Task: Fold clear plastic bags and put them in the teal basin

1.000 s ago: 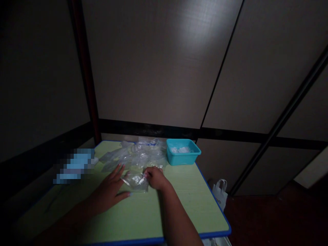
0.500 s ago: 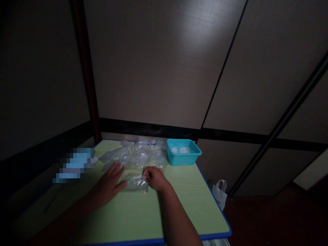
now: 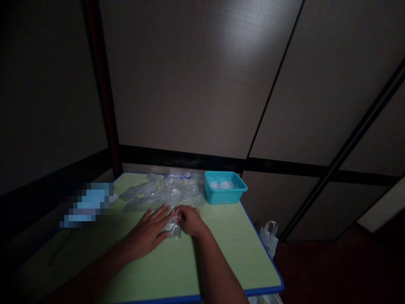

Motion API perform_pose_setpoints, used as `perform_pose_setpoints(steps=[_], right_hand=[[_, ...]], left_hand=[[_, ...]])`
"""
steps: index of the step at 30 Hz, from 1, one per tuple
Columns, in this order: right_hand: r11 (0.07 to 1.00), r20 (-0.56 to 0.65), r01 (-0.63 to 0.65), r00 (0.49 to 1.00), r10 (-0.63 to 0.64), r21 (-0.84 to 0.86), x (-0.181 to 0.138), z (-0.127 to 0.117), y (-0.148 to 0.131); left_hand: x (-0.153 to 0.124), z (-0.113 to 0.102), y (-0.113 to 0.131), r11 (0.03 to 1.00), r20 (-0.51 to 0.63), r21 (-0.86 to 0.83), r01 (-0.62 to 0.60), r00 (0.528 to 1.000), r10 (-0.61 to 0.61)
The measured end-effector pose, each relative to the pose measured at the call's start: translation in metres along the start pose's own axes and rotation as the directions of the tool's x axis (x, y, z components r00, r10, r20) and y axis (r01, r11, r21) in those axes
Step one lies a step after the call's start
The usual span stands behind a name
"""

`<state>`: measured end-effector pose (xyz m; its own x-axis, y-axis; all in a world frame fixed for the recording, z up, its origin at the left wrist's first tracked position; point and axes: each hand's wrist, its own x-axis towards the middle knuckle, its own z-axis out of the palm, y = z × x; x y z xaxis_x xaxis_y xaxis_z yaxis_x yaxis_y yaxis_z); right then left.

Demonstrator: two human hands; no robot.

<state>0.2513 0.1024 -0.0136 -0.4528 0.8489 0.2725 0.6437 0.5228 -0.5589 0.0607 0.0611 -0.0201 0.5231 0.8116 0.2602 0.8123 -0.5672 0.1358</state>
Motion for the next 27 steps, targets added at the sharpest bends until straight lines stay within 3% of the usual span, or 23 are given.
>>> perform_pose_setpoints(steps=[8, 15, 27], right_hand=[[1.0, -0.012, -0.012, 1.0, 0.011, -0.025, 0.0, 0.003, 0.001], [0.997, -0.05, -0.002, 0.999, -0.002, -0.08, -0.002, 0.007, -0.003], [0.99, -0.092, -0.008, 0.996, -0.005, -0.14, -0.003, 0.011, -0.009]], left_hand=[[-0.002, 0.005, -0.001, 1.0, -0.019, 0.017, 0.024, 1.0, -0.024], [-0.002, 0.001, 0.005, 0.995, -0.001, -0.025, -0.092, 0.996, 0.092], [-0.005, 0.006, 0.007, 1.0, 0.018, -0.016, 0.005, 1.0, -0.004]])
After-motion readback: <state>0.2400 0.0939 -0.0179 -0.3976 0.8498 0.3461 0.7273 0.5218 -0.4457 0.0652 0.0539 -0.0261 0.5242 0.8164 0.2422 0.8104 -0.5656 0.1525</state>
